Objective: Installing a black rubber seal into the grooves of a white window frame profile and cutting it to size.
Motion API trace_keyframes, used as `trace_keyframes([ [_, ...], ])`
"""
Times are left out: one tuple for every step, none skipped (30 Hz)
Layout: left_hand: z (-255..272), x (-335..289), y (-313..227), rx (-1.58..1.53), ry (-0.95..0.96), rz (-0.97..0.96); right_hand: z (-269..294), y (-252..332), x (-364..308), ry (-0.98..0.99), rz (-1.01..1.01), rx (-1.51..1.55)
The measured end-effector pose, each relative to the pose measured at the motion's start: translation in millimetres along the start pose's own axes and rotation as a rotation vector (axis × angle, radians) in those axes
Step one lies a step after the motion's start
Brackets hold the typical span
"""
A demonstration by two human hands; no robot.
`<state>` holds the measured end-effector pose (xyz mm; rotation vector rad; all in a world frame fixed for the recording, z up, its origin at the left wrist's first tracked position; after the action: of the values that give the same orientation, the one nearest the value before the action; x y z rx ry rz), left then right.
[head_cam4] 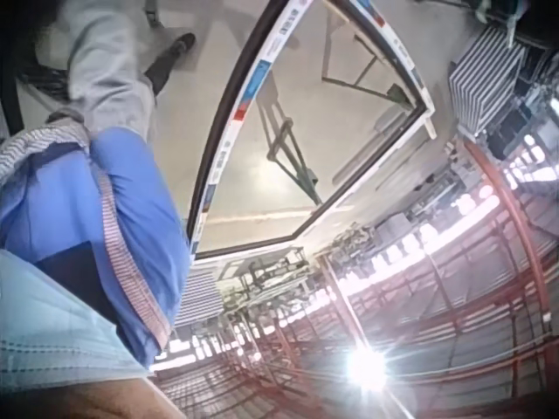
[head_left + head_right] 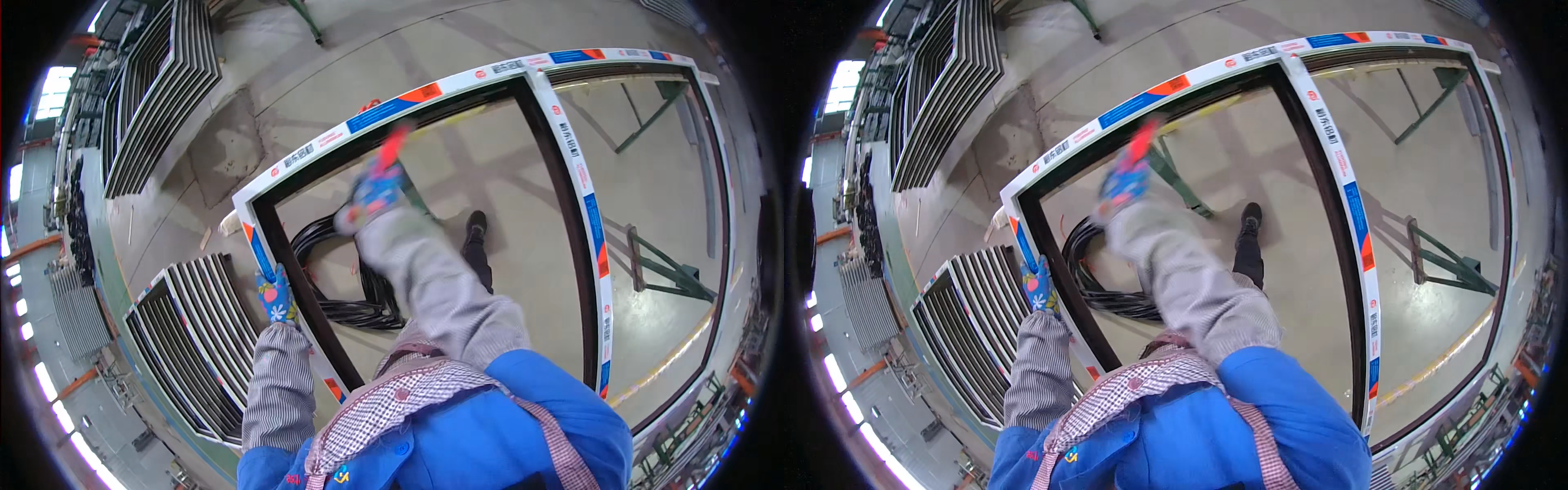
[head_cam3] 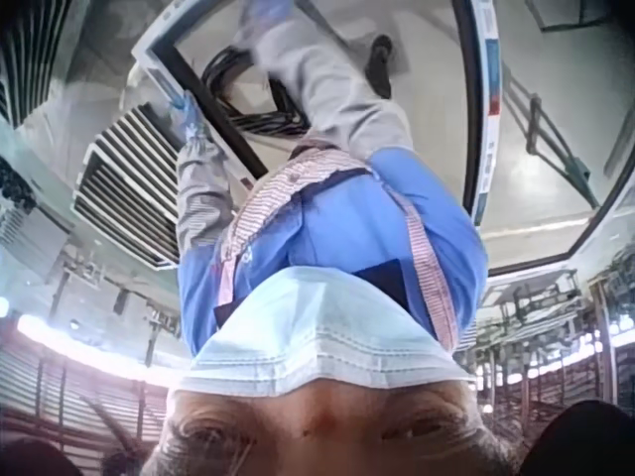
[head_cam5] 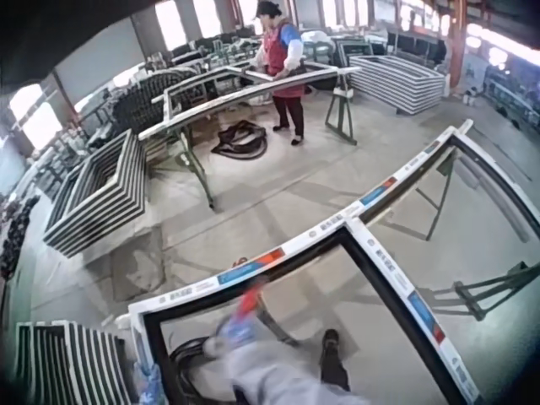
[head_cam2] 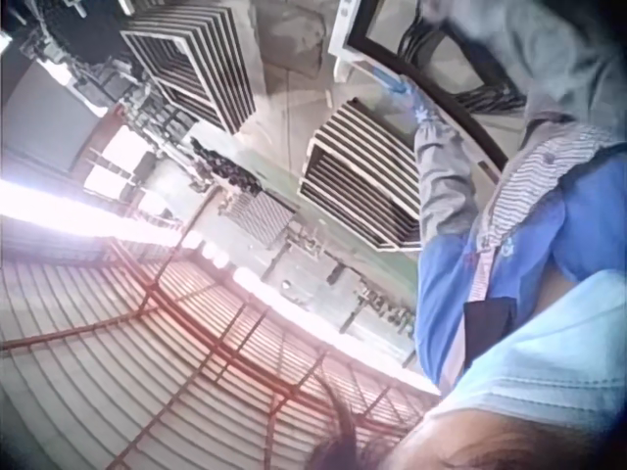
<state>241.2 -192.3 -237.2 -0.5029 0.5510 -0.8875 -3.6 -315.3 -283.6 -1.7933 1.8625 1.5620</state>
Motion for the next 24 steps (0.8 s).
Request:
trace_keyframes([
  [-3.5,6.8,8.7,-0.069,0.028,0.023,-20.0,-43.2,-24.4,0.142,-0.219,0.270],
  [-0.1,10.6,24.3,-0.132,0.045,0.058,-32.3,-81.2,-54.6,0.280,-0.457,0.535],
  [0.8,4.6,16.5,-0.135,0.050,0.049,-37.1,-87.0,-79.6,0.253,-0.136,-0.176],
  [-0.8,-0.1,0.7,-0.143,0.055,0.027,-33.9,-96.6,-79.3,0.265,-0.152,-0.178],
  [0.2,2.8,6.4,-0.025,0.040,0.033,-24.8,-108.9,-73.4,0.407,-0.248,-0.174],
  [-1.8,-10.5,-28.8,0.054,0.086,0.145,-10.1,-112.6,-62.8,0.527,-0.328,-0.167],
  [3.1,-10.6,-17.9,0.041,0.080,0.033,2.4,-106.5,-62.3,0.485,-0.343,-0.287],
  [6.4,-9.2,-13.9,0.025,0.076,-0.095,24.1,-107.4,-40.8,0.606,-0.781,0.295],
  [11.7,-10.1,-1.1,0.136,0.073,-0.121,29.8,-84.0,-49.5,0.340,-0.589,0.032],
  [12.7,-10.2,2.9,0.137,0.072,-0.114,36.3,-66.2,-40.9,0.266,-0.314,-0.276],
  [10.2,-7.3,2.7,0.110,0.096,-0.132,55.9,-60.8,-14.6,0.387,-0.268,-0.144],
  [11.6,-5.4,9.9,0.087,0.108,-0.133,45.5,-38.2,-18.6,0.308,-0.003,-0.336],
  [11.9,-13.0,-7.5,0.092,0.103,-0.146,41.8,-20.8,-13.5,0.245,-0.003,-0.248],
  [12.3,-16.1,-13.4,0.098,0.095,-0.135,35.9,-12.9,-15.2,0.252,-0.016,-0.251],
  [11.3,-16.5,-16.1,0.064,0.115,-0.092,30.8,-8.0,-16.7,0.228,-0.003,-0.217],
  [9.9,-15.6,-18.6,0.029,0.132,-0.054,24.3,-7.6,-16.4,0.207,0.014,-0.179],
  [9.7,-14.9,-20.8,0.032,0.099,-0.110,14.5,-18.1,-15.1,0.183,0.015,-0.109],
  [7.0,-11.5,-8.1,0.052,0.036,-0.213,3.2,-33.5,-18.1,0.162,0.008,-0.039],
  [4.3,-8.3,-2.3,0.096,0.000,-0.287,-4.0,-42.2,-22.4,0.148,0.000,-0.011],
  [2.9,-6.3,3.6,0.139,-0.034,-0.363,-9.1,-53.7,-24.5,0.165,0.023,0.053],
  [3.9,-7.3,1.3,0.147,-0.035,-0.358,-11.9,-61.6,-30.6,0.163,-0.031,0.059],
  [3.5,-8.5,-0.6,0.150,-0.012,-0.307,-12.1,-66.9,-38.3,0.159,-0.083,0.066],
  [3.4,-9.6,-3.1,0.152,0.013,-0.258,-8.1,-73.7,-41.3,0.156,-0.087,0.068],
  [4.6,-11.7,-16.0,0.153,0.018,-0.262,-2.0,-80.2,-39.9,0.151,-0.114,0.021],
])
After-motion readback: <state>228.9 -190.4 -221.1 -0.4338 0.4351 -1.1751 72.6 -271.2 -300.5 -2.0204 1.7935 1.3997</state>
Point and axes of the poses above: each hand's wrist, its own x-axis towards the middle knuckle, its own z-axis out of the back of the hand, y = z × x, the point moved 2 cm from there along x, towards the middle knuckle, and after that the axes turned 7 degrees about y, right-handed, at the moved point
